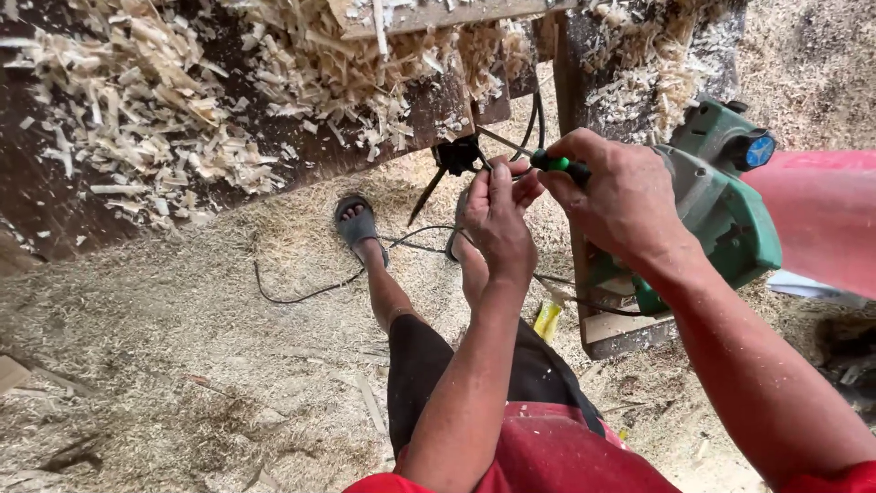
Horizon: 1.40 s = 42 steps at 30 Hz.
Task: The person stands at a woodworking bench and uses a green-handled screwdriver to loosen and tighten screws on a black electrical switch box mounted under the bench, working on its wiring connections. They reposition the box and wires by hand between screwing, continuing the screwdriver work through the clip.
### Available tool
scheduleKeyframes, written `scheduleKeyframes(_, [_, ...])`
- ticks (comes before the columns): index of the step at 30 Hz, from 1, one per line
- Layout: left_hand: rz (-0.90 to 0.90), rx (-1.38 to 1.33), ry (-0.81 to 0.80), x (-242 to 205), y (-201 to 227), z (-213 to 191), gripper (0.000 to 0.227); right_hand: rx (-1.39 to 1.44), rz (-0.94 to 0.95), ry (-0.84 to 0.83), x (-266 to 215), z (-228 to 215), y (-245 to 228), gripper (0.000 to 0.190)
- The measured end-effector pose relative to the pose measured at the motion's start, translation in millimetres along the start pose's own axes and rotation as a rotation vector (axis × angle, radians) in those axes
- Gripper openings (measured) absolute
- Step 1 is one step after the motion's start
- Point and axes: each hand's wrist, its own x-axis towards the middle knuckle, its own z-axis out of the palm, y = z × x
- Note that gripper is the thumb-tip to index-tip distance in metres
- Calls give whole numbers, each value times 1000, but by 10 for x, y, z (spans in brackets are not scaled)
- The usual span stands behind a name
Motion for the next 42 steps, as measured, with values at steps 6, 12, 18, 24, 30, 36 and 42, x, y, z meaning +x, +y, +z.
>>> scheduleKeyframes(6, [28,84,-25,72,30,-23,28,15,-33,-4,-25,42,19,20])
scheduleKeyframes(12, [48,239,-68,-4,166,10,31,-7,-42,7,7,77,6,20])
scheduleKeyframes(18, [-2,442,-94,11,214,33,35,98,9,-18,56,122,-28,21])
scheduleKeyframes(24, [55,609,-102,80,209,85,33,48,65,-2,-9,65,-34,26])
scheduleKeyframes(30, [27,574,-58,84,85,85,34,-29,171,-73,-39,38,-45,23])
scheduleKeyframes(36, [93,532,-40,108,-17,65,32,185,100,-66,0,106,47,21])
scheduleKeyframes(42, [83,463,-35,118,-16,81,29,105,75,-59,24,124,9,19])
